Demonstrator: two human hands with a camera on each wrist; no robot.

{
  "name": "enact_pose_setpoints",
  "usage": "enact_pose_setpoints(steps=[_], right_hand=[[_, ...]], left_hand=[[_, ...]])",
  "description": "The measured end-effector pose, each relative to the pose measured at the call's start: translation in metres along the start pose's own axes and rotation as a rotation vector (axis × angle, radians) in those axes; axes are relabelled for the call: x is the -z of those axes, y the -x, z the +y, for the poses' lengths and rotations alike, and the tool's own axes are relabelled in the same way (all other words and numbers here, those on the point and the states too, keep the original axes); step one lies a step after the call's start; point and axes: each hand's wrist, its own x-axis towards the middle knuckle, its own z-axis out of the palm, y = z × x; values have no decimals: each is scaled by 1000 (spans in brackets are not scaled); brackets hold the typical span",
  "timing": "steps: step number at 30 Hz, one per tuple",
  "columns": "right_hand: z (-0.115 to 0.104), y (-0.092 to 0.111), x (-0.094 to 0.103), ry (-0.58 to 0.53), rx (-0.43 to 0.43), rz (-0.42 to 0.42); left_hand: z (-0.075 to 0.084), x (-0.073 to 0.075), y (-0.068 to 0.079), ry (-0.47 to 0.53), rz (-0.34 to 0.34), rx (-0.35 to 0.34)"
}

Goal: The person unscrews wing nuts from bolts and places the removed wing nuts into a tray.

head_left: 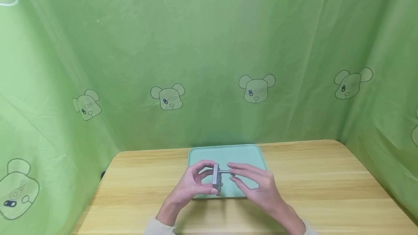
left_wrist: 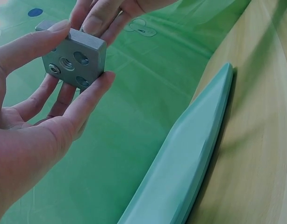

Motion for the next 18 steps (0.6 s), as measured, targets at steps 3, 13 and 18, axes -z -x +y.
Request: enact_pose_setpoints(steps=[3, 13, 18], right_hand=[[1, 6, 1, -143, -162, -18], [-2, 8, 13, -492, -1044, 2], [0, 6, 15, -591, -1262, -60]], left_hand=[[0, 1, 0, -2, -7, -15], [0, 0, -1, -62, 32, -21], [-1, -1, -2, -140, 63, -10]])
